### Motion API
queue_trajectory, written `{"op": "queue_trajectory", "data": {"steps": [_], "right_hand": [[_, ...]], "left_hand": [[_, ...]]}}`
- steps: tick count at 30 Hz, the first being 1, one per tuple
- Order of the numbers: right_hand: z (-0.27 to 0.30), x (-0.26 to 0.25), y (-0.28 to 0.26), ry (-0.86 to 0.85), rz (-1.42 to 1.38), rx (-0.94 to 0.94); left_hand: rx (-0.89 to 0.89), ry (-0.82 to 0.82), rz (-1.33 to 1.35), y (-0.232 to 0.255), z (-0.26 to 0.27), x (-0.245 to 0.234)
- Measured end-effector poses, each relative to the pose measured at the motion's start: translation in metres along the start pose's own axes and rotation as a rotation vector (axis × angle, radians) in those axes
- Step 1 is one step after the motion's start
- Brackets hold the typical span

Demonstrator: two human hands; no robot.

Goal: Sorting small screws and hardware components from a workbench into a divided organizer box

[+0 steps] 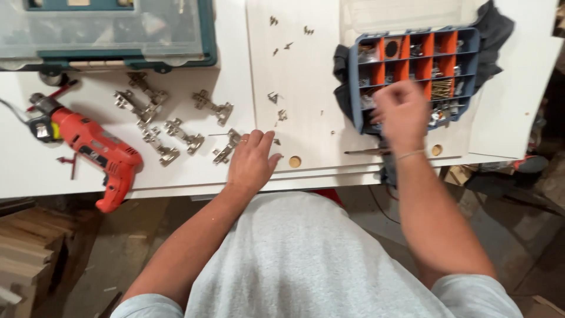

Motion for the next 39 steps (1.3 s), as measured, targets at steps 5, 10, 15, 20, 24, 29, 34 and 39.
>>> {"op": "queue_trajectory", "data": {"steps": [5, 10, 15, 20, 24, 29, 34, 39], "right_hand": [[-0.070, -0.060, -0.034, 0.075, 0.370, -0.043], [-0.089, -0.056, -0.016, -0.147, 0.658, -0.146], [0.004, -0.012, -0.047, -0.176, 0.308, -0.335], [0.124, 0.119, -0.014, -0.640, 0.409, -0.434], [0.145, 0.172, 0.018, -0.647, 0.670, -0.571], [0.144, 0.174, 0.008, -0.644, 0.699, -0.640], [0.145, 0.172, 0.018, -0.577, 0.788, -0.716], [0.135, 0.153, 0.018, -0.554, 0.769, -0.514]], "left_hand": [[0.115, -0.143, 0.060, 0.020, -0.018, -0.006], [0.288, -0.157, -0.012, 0.026, -0.021, -0.002], [0.484, -0.025, -0.077, 0.024, -0.016, -0.004], [0.300, -0.223, -0.042, 0.016, -0.029, 0.009], [0.107, -0.393, 0.003, 0.008, -0.036, 0.006], [-0.080, -0.387, 0.022, -0.018, -0.024, 0.029], [-0.233, -0.342, 0.046, -0.023, -0.017, 0.017], [-0.320, -0.326, 0.117, -0.032, -0.012, 0.012]]}}
Point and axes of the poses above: each hand's wrist, its own z-axis away from the middle knuckle, its own x-axis out of the palm, y = z × x, the point moved 8 cm from there along -z, towards the middle knuckle, and after that the axes turned 6 degrees about y, right-handed, at the moved point
